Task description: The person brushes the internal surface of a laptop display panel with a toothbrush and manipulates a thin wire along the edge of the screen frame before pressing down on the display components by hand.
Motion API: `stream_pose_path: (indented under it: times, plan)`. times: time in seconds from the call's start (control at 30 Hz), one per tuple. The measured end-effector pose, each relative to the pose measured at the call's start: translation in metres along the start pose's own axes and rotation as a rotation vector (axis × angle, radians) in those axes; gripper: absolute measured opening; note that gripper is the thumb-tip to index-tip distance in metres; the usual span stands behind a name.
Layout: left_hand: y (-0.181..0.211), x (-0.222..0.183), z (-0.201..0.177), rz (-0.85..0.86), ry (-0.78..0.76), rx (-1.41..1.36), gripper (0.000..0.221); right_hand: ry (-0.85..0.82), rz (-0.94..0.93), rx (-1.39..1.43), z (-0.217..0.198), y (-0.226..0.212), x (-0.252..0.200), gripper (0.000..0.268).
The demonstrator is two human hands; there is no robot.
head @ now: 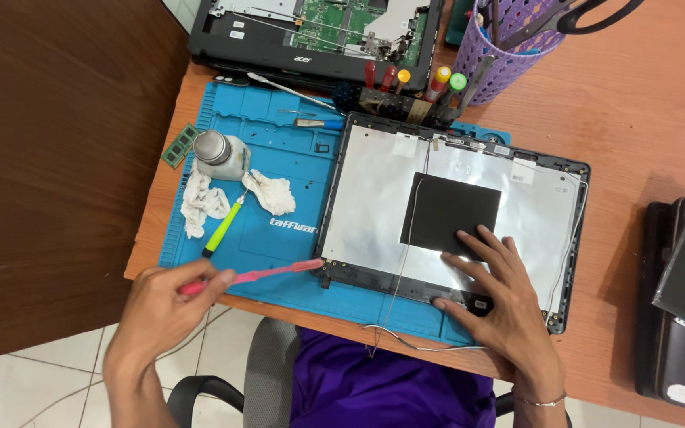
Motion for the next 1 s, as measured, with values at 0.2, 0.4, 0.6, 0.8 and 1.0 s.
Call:
stream_pose_path:
  times: [0.2,0.4,0.6,0.8,1.0]
  plan:
    - [0.016,0.006,0.019,0.084,-0.099,0.041,0.034,0.018,-0.035,-0.001,-0.002,-0.003,-0.002,0.062]
    - [0.021,0.010,0.010,0.091,-0.076,0.101,0.033,0.013,-0.001,0.007,0.000,0.001,-0.002,0.061]
    - [0.023,0.005,-0.003,0.104,-0.071,0.088,0.034,0.013,-0.016,0.008,-0.001,-0.001,-0.002,0.061]
    - [0.030,0.007,0.006,0.151,-0.163,0.120,0.038,0.006,-0.008,-0.006,-0.002,-0.001,0.000,0.062]
    - [0.019,0.008,0.009,0.061,-0.180,0.115,0.034,0.004,-0.002,-0.002,0.000,0.001,-0.002,0.061]
Point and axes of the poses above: each hand's wrist, its own x-axis towards the middle knuckle, its own z-axis out of the palm, y = z × x, the point moved 10 cm from there along x, towards the middle knuckle, and after that the axes turned 5 degrees about y, right-handed, at the moved point
